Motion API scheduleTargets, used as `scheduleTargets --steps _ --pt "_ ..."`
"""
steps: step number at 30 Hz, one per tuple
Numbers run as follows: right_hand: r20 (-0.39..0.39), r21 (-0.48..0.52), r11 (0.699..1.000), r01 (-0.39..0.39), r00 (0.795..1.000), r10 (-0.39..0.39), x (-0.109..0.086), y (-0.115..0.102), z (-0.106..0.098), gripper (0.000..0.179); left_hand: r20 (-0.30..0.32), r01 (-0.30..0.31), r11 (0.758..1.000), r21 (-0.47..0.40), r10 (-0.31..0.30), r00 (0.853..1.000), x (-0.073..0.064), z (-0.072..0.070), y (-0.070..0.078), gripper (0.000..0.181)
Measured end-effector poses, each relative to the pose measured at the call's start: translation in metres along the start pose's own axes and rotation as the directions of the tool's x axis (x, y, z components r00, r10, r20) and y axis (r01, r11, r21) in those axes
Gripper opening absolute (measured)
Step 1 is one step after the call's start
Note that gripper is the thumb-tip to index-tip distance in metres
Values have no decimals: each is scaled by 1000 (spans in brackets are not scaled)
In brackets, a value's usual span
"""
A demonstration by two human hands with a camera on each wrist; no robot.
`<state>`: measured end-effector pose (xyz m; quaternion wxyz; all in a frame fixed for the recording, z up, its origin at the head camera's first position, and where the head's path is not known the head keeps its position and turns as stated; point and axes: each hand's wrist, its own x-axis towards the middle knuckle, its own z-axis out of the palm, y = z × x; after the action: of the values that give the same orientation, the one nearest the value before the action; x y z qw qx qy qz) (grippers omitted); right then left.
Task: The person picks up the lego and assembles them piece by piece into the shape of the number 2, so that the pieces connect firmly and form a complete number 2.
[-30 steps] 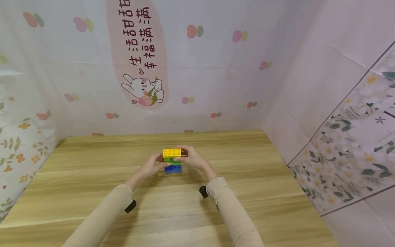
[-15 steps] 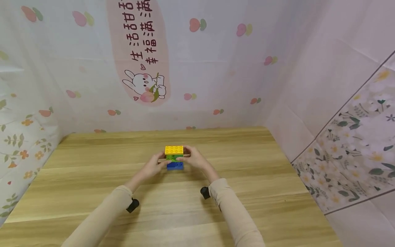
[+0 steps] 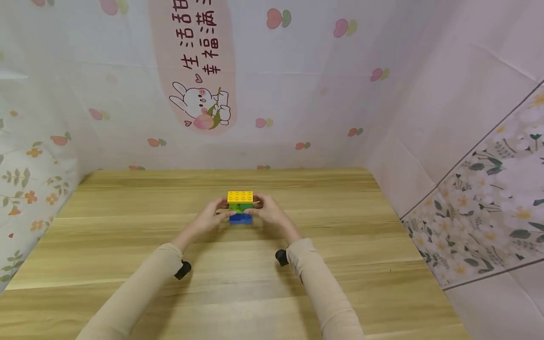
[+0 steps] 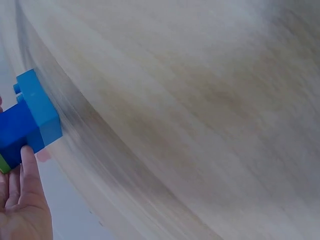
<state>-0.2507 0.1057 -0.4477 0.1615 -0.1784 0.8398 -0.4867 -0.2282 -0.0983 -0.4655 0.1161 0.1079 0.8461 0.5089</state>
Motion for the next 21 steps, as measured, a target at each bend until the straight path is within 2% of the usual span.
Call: scheduleTargets --steps 5,13,17,21 --pt "5 -3 1000 20 1000 -20 0 -3 0 43 -6 4 1000 3 -4 1000 0 -2 0 45" --pt "11 -24 999 35 999 -35 -1 -2 2 44 1 28 999 -45 -28 1000 -4 -3 -4 48" --pt "4 -15 1000 19 1000 -19 1 -3 2 45 8 30 999 -37 -30 1000 -3 -6 -3 51" --pt "-40 -29 1000 -2 999 1 0 -4 0 45 13 -1 1000 14 1 1000 0 -7 1 48"
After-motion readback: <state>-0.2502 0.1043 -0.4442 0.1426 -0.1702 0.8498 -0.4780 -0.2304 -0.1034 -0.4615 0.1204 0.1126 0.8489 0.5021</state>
